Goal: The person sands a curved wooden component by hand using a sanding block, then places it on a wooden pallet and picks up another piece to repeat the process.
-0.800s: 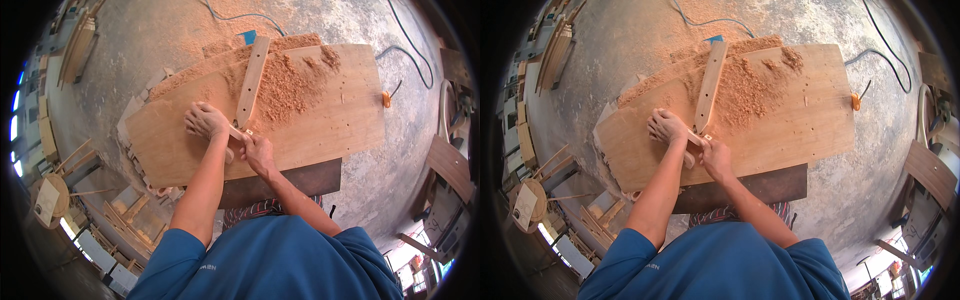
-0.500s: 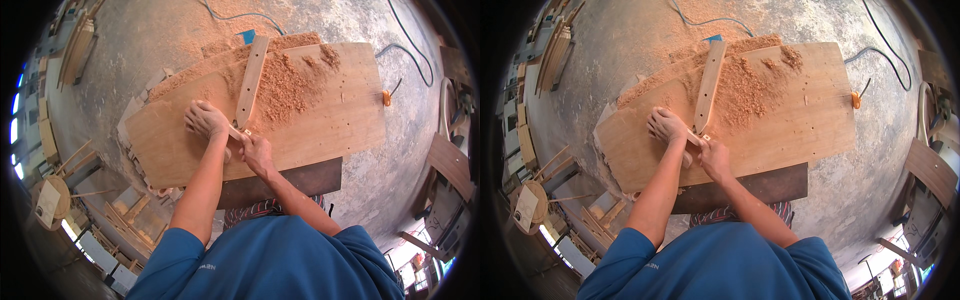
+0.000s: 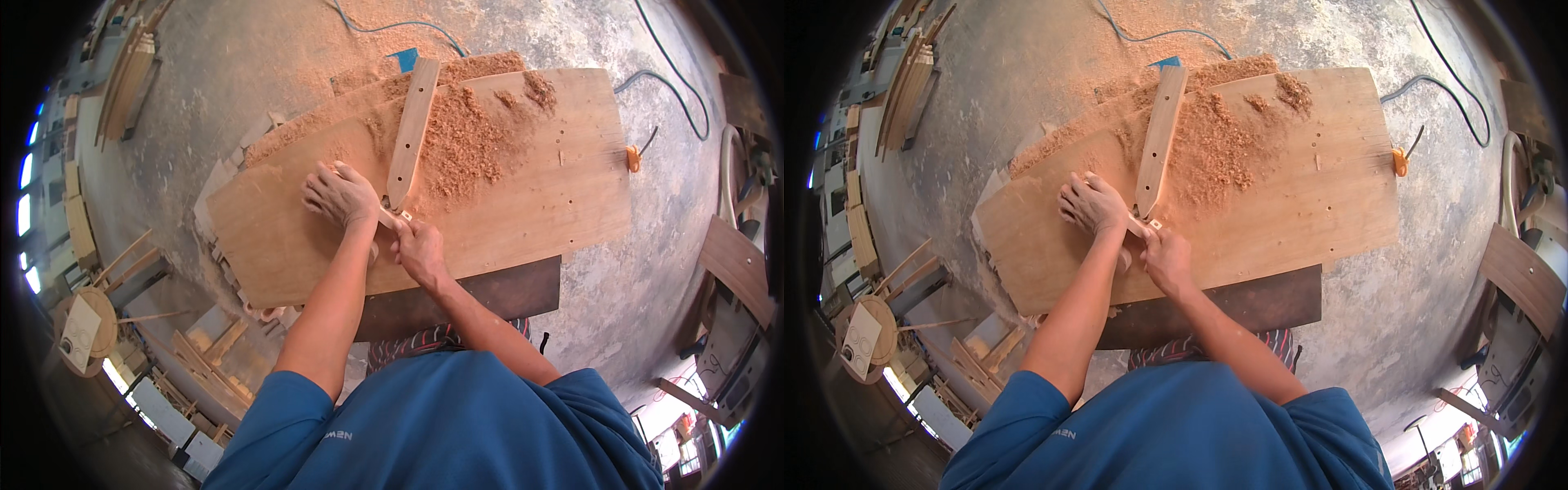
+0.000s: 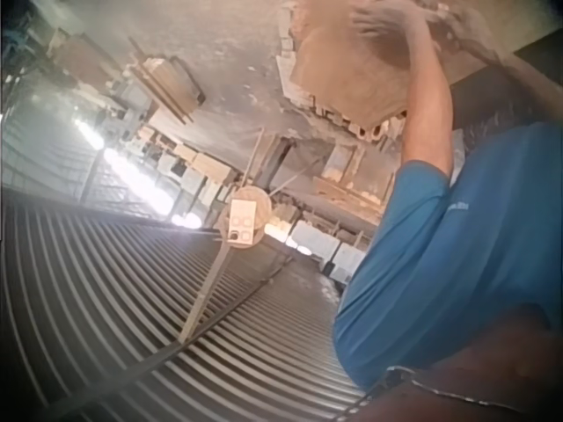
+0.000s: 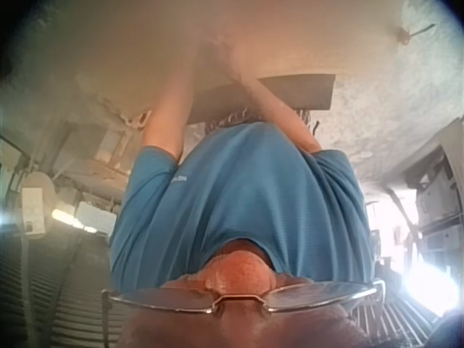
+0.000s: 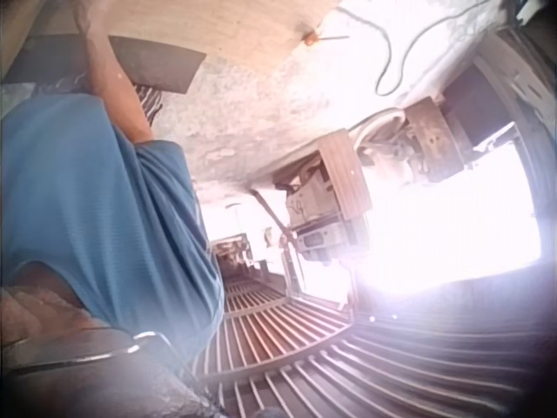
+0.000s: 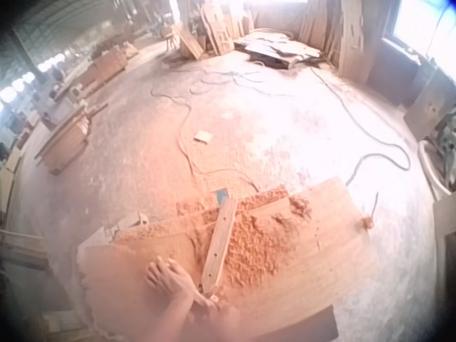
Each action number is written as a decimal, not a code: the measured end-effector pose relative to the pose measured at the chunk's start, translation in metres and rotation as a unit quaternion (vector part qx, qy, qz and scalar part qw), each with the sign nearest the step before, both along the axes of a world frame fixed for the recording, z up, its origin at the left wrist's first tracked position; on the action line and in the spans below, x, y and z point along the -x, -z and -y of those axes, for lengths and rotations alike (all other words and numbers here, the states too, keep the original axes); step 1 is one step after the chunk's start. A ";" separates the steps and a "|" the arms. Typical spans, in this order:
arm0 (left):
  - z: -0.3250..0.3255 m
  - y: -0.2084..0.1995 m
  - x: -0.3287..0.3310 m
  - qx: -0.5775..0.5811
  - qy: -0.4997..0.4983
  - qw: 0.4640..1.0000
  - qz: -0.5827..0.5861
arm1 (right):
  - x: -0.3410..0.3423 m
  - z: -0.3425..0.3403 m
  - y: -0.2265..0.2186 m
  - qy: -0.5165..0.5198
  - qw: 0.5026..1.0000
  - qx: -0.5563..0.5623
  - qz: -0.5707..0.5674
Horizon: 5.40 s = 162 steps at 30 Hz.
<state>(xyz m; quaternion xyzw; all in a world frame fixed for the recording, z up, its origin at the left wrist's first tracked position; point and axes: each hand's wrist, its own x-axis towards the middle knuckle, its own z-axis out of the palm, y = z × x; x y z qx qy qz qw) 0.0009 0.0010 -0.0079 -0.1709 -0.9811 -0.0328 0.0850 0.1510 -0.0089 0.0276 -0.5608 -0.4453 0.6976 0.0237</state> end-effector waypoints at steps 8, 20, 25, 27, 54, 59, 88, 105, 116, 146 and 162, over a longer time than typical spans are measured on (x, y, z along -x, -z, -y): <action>0.004 0.008 0.004 -0.026 0.030 0.997 -0.067 | 0.001 0.006 0.003 0.014 1.000 -0.006 -0.006; 0.003 0.007 0.008 -0.031 0.061 0.996 -0.062 | 0.007 0.007 -0.009 0.062 0.998 0.028 -0.012; 0.003 0.006 0.008 -0.033 0.075 0.995 -0.062 | 0.010 0.005 -0.014 0.061 0.997 0.049 -0.005; 0.001 0.005 0.008 -0.036 0.084 0.994 -0.064 | 0.010 0.006 -0.014 0.070 0.996 0.057 -0.009; -0.009 -0.002 0.017 -0.024 0.155 0.987 -0.028 | 0.024 0.021 -0.010 0.156 0.982 0.098 -0.043; -0.013 -0.002 0.018 -0.030 0.174 0.984 -0.027 | 0.026 0.023 -0.008 0.165 0.980 0.104 -0.044; -0.021 -0.007 0.021 -0.022 0.237 0.971 -0.014 | 0.036 0.031 -0.009 0.214 0.968 0.119 -0.061; -0.024 -0.002 0.025 -0.047 0.273 0.960 -0.038 | 0.039 0.031 -0.013 0.235 0.962 0.123 -0.066; -0.025 -0.001 0.027 -0.047 0.279 0.958 -0.045 | 0.041 0.030 -0.013 0.233 0.962 0.129 -0.064; -0.033 -0.004 0.029 -0.065 0.308 0.949 -0.018 | 0.045 0.029 -0.014 0.250 0.955 0.141 -0.069; -0.035 -0.005 0.029 -0.071 0.318 0.945 -0.028 | 0.047 0.034 -0.009 0.260 0.954 0.131 -0.070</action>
